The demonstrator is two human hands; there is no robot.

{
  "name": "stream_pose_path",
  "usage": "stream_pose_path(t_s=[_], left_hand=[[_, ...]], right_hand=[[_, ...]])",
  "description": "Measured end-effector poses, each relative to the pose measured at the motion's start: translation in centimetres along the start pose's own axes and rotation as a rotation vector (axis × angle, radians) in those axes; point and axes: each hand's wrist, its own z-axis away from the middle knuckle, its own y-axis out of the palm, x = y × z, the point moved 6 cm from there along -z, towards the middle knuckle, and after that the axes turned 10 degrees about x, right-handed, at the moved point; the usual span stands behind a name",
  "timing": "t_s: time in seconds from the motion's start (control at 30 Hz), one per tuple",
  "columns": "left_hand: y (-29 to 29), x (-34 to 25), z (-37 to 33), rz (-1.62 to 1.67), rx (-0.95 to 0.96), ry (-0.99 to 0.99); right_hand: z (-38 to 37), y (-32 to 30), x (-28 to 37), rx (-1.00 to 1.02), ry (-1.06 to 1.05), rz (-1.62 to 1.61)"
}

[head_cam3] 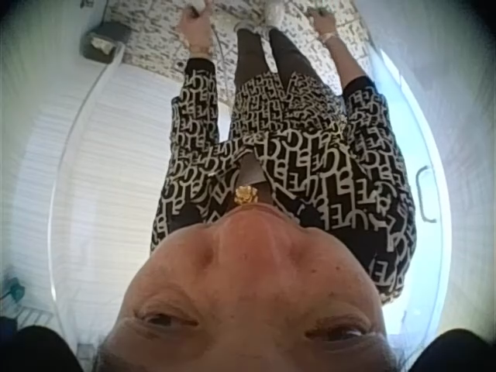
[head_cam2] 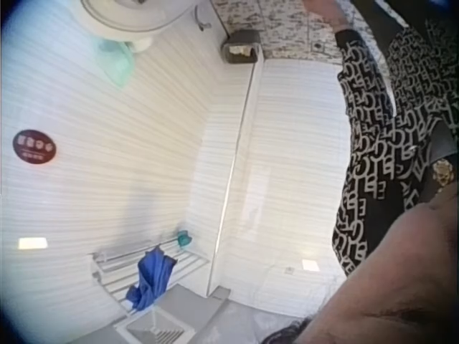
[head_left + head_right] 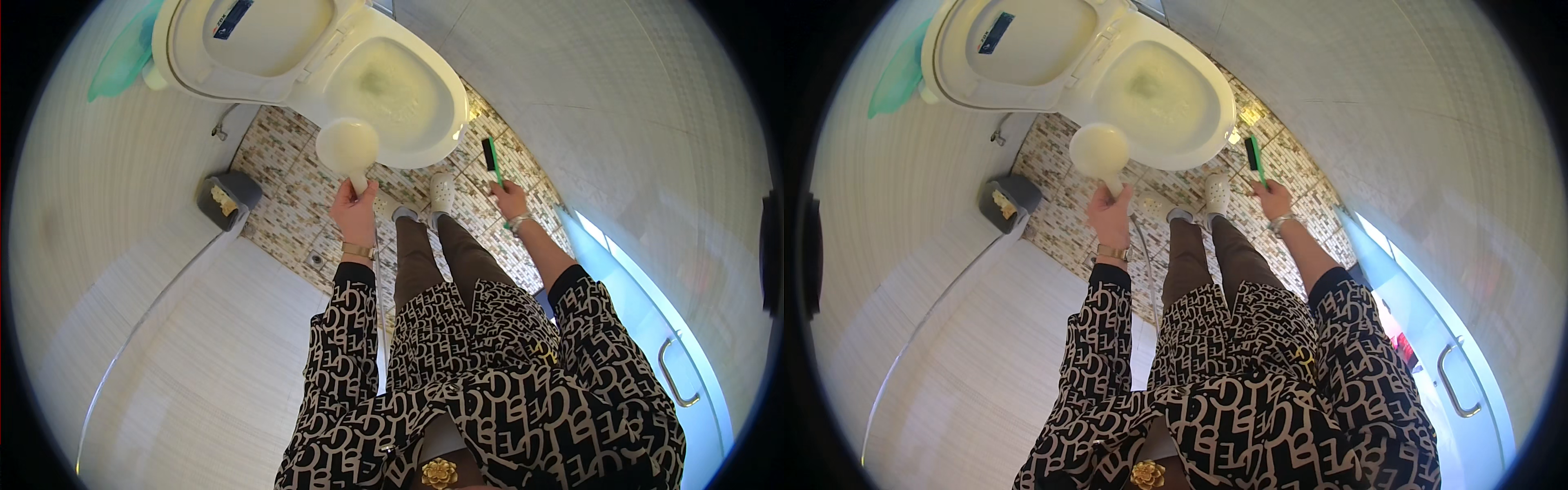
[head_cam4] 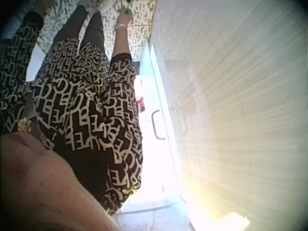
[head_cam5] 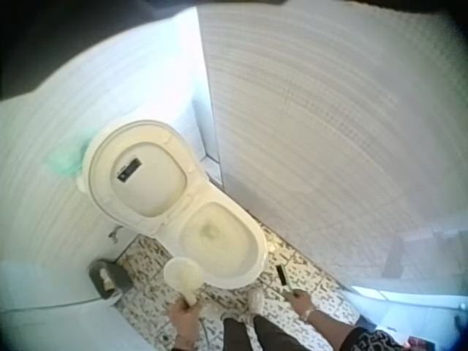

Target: Clean the toilet and shower floor in a bathroom.

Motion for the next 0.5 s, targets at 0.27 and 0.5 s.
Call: stream_pose_path(t_s=[0.27, 0.5], left_hand=[[6.5, 0.7, -1.5, -0.096, 0.044, 0.005], [8.6, -0.7, -2.1, -0.301, 0.017, 0.015]], right_hand=[[1.6, 13.3, 11.6, 0.335, -0.151, -0.891], [1.0, 14.4, 12.6, 0.042, -0.079, -0.981]])
